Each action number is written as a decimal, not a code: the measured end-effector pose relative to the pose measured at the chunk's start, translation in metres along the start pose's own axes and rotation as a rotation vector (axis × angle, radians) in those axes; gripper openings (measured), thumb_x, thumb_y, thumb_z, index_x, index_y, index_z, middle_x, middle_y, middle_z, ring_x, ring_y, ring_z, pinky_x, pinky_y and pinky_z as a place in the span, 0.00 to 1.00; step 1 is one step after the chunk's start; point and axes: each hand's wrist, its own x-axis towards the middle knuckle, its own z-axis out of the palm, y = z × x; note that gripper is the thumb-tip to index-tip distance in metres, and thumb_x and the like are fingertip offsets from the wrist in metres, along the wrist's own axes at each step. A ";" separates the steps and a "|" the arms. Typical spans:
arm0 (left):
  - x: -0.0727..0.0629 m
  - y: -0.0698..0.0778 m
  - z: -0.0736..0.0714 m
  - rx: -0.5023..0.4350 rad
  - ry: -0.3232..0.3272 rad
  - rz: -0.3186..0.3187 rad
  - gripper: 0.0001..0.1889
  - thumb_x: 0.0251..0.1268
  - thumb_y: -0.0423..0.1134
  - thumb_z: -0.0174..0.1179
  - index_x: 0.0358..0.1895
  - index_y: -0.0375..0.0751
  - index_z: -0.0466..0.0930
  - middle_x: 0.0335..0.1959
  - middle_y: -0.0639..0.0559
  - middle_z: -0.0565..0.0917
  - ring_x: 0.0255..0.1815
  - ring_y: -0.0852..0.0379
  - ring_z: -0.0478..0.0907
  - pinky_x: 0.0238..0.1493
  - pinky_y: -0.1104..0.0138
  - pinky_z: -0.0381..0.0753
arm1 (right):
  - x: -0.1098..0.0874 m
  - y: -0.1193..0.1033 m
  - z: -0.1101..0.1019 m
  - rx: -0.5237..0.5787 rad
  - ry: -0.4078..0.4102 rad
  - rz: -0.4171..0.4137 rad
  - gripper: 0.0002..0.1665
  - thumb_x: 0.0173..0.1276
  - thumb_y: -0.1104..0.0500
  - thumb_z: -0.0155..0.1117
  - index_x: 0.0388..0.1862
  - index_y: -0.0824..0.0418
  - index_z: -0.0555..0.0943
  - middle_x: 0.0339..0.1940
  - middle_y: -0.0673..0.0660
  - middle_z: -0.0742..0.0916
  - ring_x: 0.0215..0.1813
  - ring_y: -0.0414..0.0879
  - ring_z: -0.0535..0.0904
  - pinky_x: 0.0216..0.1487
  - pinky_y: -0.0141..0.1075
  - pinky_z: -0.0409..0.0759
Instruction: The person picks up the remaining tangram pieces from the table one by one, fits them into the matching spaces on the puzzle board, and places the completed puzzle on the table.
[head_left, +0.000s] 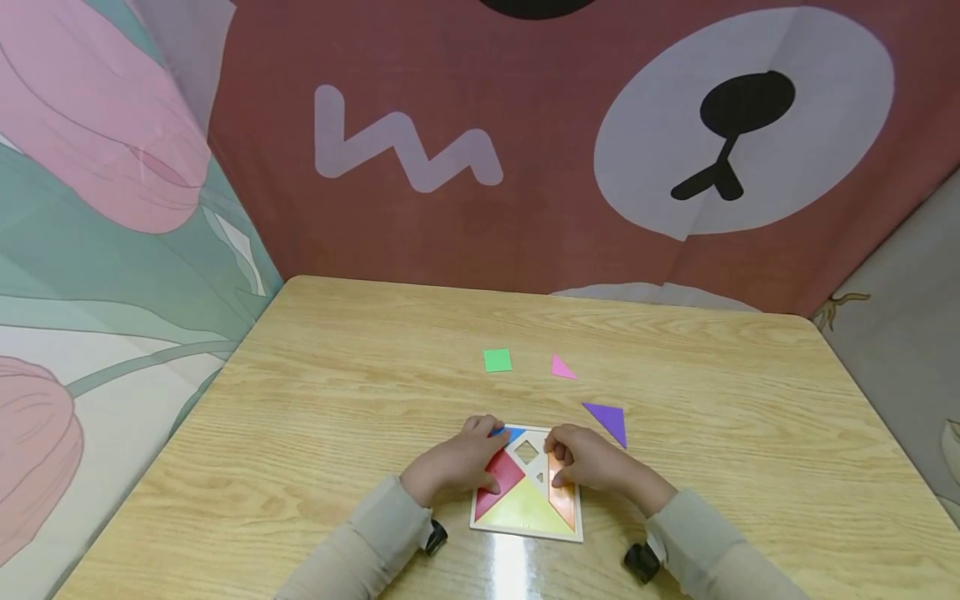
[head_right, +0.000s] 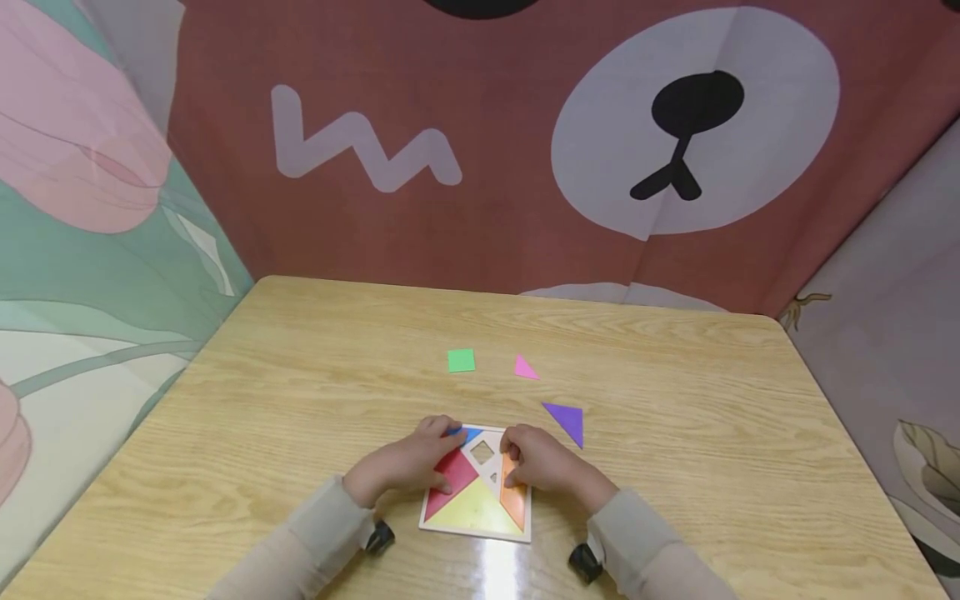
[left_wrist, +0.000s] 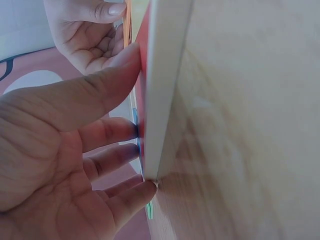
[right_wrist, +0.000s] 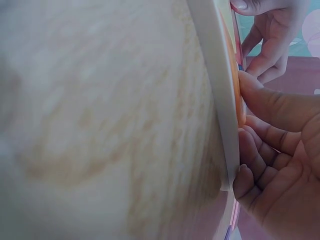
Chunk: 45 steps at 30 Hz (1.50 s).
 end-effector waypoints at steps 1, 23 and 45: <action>0.000 0.000 0.000 0.004 0.003 0.003 0.35 0.48 0.44 0.63 0.61 0.37 0.61 0.57 0.49 0.60 0.58 0.53 0.53 0.54 0.69 0.61 | 0.000 0.000 0.000 0.001 -0.004 0.005 0.18 0.43 0.65 0.69 0.33 0.62 0.72 0.26 0.50 0.72 0.28 0.41 0.67 0.30 0.31 0.68; -0.003 0.004 -0.005 -0.003 -0.007 -0.009 0.35 0.48 0.44 0.62 0.61 0.36 0.62 0.57 0.49 0.60 0.58 0.53 0.53 0.53 0.69 0.61 | -0.001 -0.001 -0.001 -0.018 -0.021 -0.003 0.18 0.43 0.65 0.69 0.32 0.62 0.71 0.26 0.50 0.71 0.28 0.41 0.66 0.30 0.31 0.68; -0.004 0.005 -0.006 -0.031 -0.008 -0.012 0.34 0.49 0.43 0.62 0.61 0.37 0.61 0.58 0.48 0.59 0.58 0.53 0.53 0.54 0.68 0.61 | 0.007 -0.003 -0.006 0.000 -0.031 0.007 0.15 0.48 0.62 0.67 0.35 0.62 0.74 0.23 0.48 0.73 0.27 0.39 0.67 0.29 0.31 0.68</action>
